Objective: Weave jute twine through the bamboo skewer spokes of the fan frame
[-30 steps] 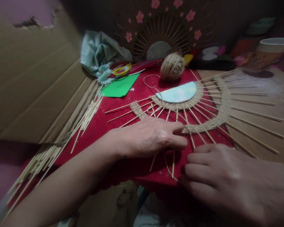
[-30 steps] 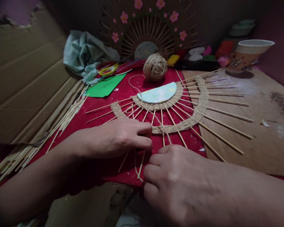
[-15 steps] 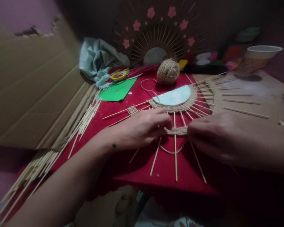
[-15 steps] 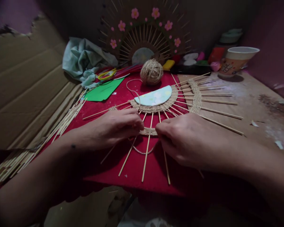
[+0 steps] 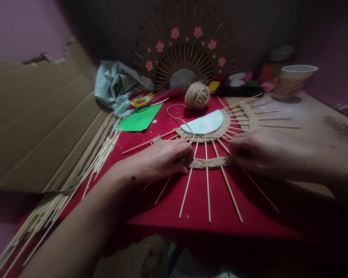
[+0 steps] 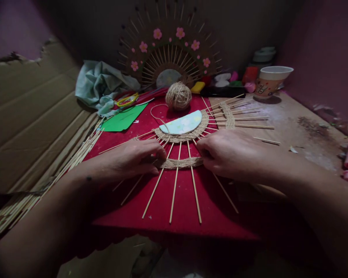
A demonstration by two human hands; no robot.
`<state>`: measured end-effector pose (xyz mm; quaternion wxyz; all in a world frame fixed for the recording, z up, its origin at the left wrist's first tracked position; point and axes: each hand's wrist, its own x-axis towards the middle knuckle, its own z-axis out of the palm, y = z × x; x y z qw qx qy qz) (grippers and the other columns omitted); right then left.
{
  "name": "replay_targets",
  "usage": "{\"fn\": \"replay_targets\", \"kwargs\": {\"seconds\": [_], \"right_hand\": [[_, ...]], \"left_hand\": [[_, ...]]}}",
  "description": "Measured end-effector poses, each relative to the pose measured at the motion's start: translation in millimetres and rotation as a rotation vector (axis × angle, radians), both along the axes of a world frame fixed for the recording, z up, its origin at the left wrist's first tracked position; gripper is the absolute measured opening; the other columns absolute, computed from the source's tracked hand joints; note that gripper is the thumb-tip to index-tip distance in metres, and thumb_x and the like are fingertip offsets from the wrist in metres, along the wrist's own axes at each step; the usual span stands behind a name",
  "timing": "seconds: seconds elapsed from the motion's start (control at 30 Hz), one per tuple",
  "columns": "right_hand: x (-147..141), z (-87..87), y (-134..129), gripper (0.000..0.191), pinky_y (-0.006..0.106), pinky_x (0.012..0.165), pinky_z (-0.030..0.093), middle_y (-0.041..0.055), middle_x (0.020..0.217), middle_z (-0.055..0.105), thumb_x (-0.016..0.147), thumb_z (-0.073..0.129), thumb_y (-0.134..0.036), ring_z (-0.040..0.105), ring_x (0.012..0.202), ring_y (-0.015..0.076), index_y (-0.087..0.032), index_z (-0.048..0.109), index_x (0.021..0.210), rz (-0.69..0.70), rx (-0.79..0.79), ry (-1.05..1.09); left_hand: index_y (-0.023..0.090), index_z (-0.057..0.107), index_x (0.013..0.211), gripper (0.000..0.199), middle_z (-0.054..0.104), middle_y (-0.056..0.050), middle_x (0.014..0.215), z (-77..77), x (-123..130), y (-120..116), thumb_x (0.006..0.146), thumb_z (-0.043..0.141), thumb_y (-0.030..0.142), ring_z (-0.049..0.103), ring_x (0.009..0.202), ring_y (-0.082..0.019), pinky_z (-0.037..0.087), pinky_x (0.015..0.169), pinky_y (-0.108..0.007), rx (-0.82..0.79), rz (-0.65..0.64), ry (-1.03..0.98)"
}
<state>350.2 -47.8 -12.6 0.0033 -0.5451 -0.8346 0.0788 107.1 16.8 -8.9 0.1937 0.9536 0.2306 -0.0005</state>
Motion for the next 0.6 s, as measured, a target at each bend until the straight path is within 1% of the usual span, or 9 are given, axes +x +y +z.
{"fn": "replay_targets", "kwargs": {"seconds": [0.1,0.17,0.23,0.33,0.43,0.5,0.6], "right_hand": [[5,-1.7,5,0.017,0.024,0.05,0.028,0.0026,0.067,0.054,0.078,0.05,-0.022,0.042,0.054,0.0102,-0.018,0.05,0.061,0.062,0.035,0.066],[8,-2.2,8,0.016,0.024,0.05,0.027,0.0019,0.066,0.054,0.079,0.051,-0.024,0.042,0.054,0.0101,-0.018,0.052,0.064,0.057,-0.009,0.078],[9,-2.7,9,0.016,0.024,0.05,0.027,0.001,0.062,0.054,0.08,0.051,-0.024,0.042,0.053,0.01,-0.018,0.054,0.066,0.034,-0.075,0.074],[10,-4.6,11,0.016,0.024,0.05,0.027,0.001,0.061,0.054,0.08,0.051,-0.022,0.042,0.053,0.0095,-0.018,0.053,0.065,0.039,-0.089,0.098],[10,-6.7,12,0.017,0.024,0.05,0.026,0.0006,0.06,0.052,0.079,0.051,-0.022,0.04,0.052,0.0092,-0.018,0.05,0.063,0.058,-0.056,0.119],[10,-7.0,12,0.017,0.024,0.049,0.026,0.0003,0.059,0.051,0.079,0.051,-0.022,0.039,0.052,0.0092,-0.018,0.049,0.063,0.063,-0.048,0.132],[10,-5.8,12,0.017,0.024,0.05,0.028,0.0004,0.059,0.052,0.079,0.052,-0.021,0.04,0.052,0.0095,-0.017,0.051,0.063,0.057,-0.066,0.146]], "left_hand": [[0.017,0.058,0.091,0.008,0.058,-0.001,0.093,1.0,0,0,0.084,0.059,0.021,0.05,0.082,-0.013,0.036,0.069,-0.023,0.003,-0.015,-0.007],[0.017,0.059,0.091,0.007,0.059,-0.002,0.093,0.8,0,0,0.084,0.057,0.02,0.051,0.082,-0.012,0.037,0.07,-0.023,-0.004,-0.021,-0.021],[0.017,0.06,0.091,0.007,0.06,-0.002,0.093,-0.3,1,-1,0.085,0.055,0.019,0.052,0.083,-0.012,0.039,0.072,-0.023,-0.011,0.0,-0.046],[0.016,0.061,0.091,0.01,0.061,-0.003,0.091,-3.0,6,-3,0.087,0.054,0.021,0.053,0.081,-0.012,0.04,0.072,-0.024,-0.012,0.052,-0.112],[0.015,0.062,0.09,0.011,0.062,-0.004,0.089,-3.7,16,-3,0.086,0.056,0.023,0.053,0.079,-0.013,0.04,0.07,-0.024,-0.007,0.08,-0.145],[0.015,0.064,0.087,0.01,0.063,-0.004,0.087,-1.5,26,-3,0.084,0.057,0.022,0.054,0.077,-0.012,0.04,0.068,-0.023,-0.001,0.093,-0.125],[0.015,0.066,0.082,0.009,0.064,-0.002,0.078,3.8,44,-4,0.082,0.058,0.018,0.052,0.07,-0.011,0.037,0.063,-0.022,0.006,0.108,-0.076]]}}
